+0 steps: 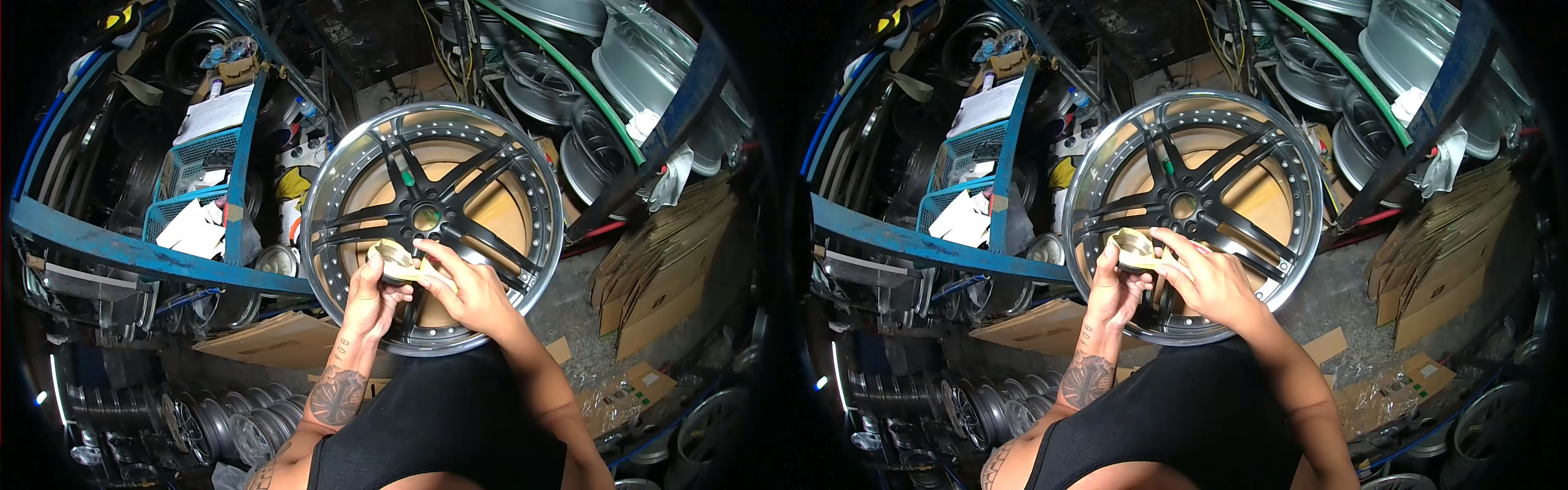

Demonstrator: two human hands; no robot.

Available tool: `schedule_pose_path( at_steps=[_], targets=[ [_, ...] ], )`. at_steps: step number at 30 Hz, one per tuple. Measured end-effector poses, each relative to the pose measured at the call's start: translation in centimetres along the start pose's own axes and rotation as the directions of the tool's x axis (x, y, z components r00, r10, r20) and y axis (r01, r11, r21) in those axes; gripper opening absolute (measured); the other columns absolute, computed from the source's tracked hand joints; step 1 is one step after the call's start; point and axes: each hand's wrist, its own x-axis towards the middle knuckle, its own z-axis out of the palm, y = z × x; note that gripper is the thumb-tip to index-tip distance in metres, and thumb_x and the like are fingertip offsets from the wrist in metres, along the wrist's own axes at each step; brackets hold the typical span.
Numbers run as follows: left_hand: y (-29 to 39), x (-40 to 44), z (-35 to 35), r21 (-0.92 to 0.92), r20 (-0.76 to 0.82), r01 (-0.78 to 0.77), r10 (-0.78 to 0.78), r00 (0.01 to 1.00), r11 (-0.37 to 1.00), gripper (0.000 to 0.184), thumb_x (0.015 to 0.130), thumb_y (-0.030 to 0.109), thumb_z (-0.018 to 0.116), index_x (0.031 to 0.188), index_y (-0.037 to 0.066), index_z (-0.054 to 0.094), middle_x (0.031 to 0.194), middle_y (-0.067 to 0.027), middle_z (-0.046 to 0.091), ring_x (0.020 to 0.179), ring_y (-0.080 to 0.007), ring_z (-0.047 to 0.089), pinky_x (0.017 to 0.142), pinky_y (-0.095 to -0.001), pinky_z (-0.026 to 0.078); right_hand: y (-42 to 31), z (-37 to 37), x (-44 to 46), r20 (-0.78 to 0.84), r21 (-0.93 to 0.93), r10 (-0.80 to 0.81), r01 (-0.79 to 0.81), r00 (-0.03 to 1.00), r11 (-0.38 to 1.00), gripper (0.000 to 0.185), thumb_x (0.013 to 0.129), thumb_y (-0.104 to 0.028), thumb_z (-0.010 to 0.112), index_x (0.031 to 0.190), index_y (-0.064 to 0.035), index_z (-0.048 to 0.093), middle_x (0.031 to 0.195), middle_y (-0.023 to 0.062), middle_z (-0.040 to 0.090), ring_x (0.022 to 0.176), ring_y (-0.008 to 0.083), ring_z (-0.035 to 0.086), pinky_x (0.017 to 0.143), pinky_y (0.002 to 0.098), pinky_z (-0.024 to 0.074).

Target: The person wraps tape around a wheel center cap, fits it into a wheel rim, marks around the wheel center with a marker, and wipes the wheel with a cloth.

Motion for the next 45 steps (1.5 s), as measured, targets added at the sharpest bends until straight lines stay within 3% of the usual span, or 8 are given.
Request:
schedule_pose_path(
  at_steps=[11,14,17,20,25,28,37,45],
  targets=[
    [0.0,-0.2,-0.6,0.112,0.018,0.103,-0.105,0.994,0.988,0.062,0.101,0.06,0.06,0.131,0.006,0.062,0.116,-0.0062,0.07,0.105,-0.0174,0.066,0.08,-0.032,0.056,-0.1,-1.0,0.8,0.108,0.056,0.043,-0.05,0.993,0.997,0.024,0.098,-0.022,0.069,0.117,-0.0094,0.074,0.103,0.0147,0.077,0.085,0.0339,0.075,0.072,0.0398,0.0591],
    [0.3,-0.4,0.7,0.077,0.012,0.076,-0.077,0.997,0.994,0.06,0.098,0.049,0.071,0.137,0.004,0.058,0.12,-0.0071,0.068,0.109,-0.0177,0.066,0.086,-0.0317,0.057,0.4,-0.6,0.8,0.083,0.04,0.035,-0.039,0.996,0.998,0.021,0.097,-0.024,0.07,0.112,-0.0106,0.076,0.101,0.0136,0.076,0.083,0.036,0.074,0.069,0.0424,0.0584],
    [-0.4,-0.4,2.3,0.292,0.154,-0.346,0.313,0.937,0.891,0.063,0.093,0.029,0.082,0.142,0.001,0.053,0.125,-0.0084,0.066,0.114,-0.0176,0.066,0.098,-0.0333,0.055,0.2,-0.6,0.7,0.056,0.0,0.005,-0.005,0.998,1.0,0.02,0.096,-0.025,0.071,0.109,-0.0103,0.076,0.099,0.0134,0.076,0.082,0.0359,0.074,0.068,0.0428,0.0581],
    [0.7,-0.7,1.7,0.484,0.175,-0.312,0.259,0.95,0.818,0.072,0.086,0.013,0.086,0.146,-0.002,0.049,0.129,-0.0101,0.064,0.117,-0.0171,0.065,0.106,-0.0346,0.052,-0.2,-0.6,0.5,0.024,-0.014,-0.074,0.074,0.997,0.997,0.024,0.095,-0.026,0.072,0.113,-0.0107,0.075,0.097,0.0139,0.076,0.082,0.0357,0.074,0.068,0.0427,0.0584],
    [1.2,-0.3,0.1,0.299,0.066,-0.248,0.239,0.969,0.922,0.065,0.086,0.015,0.086,0.14,-0.004,0.056,0.121,-0.0101,0.071,0.113,-0.0165,0.068,0.102,-0.0299,0.053,-3.1,-2.8,0.3,0.259,0.029,0.149,-0.162,0.954,0.986,0.05,0.095,-0.03,0.072,0.141,-0.0147,0.06,0.115,0.0183,0.074,0.092,0.0367,0.074,0.073,0.0442,0.0599],
    [1.1,-0.7,0.1,0.281,0.059,-0.179,0.169,0.984,0.943,0.066,0.087,0.018,0.086,0.14,-0.004,0.055,0.122,-0.0097,0.07,0.112,-0.0166,0.068,0.102,-0.0304,0.054,-1.6,-2.5,0.1,0.098,-0.037,-0.092,0.096,0.991,0.995,0.051,0.096,-0.029,0.072,0.142,-0.0144,0.058,0.113,0.0187,0.074,0.09,0.0384,0.074,0.072,0.0467,0.0586],
    [1.5,-0.6,0.6,0.41,0.136,-0.136,0.087,0.987,0.902,0.072,0.091,0.045,0.078,0.139,-0.004,0.056,0.119,-0.0126,0.071,0.106,-0.0202,0.072,0.085,-0.038,0.064,1.6,-1.3,1.4,0.094,0.052,-0.069,0.064,0.993,0.997,0.033,0.097,-0.034,0.068,0.127,-0.0186,0.07,0.097,0.0145,0.077,0.084,0.0368,0.074,0.072,0.0436,0.0575],
    [1.2,-0.1,0.3,0.494,0.181,-0.237,0.167,0.969,0.836,0.061,0.099,0.039,0.071,0.14,-0.004,0.056,0.121,-0.0102,0.07,0.109,-0.0163,0.068,0.092,-0.0279,0.055,1.1,-1.3,1.7,0.082,0.05,-0.144,0.14,0.986,0.989,0.02,0.093,-0.026,0.074,0.108,-0.0127,0.078,0.098,0.0126,0.078,0.084,0.0331,0.075,0.072,0.0407,0.0586]
  ],
)
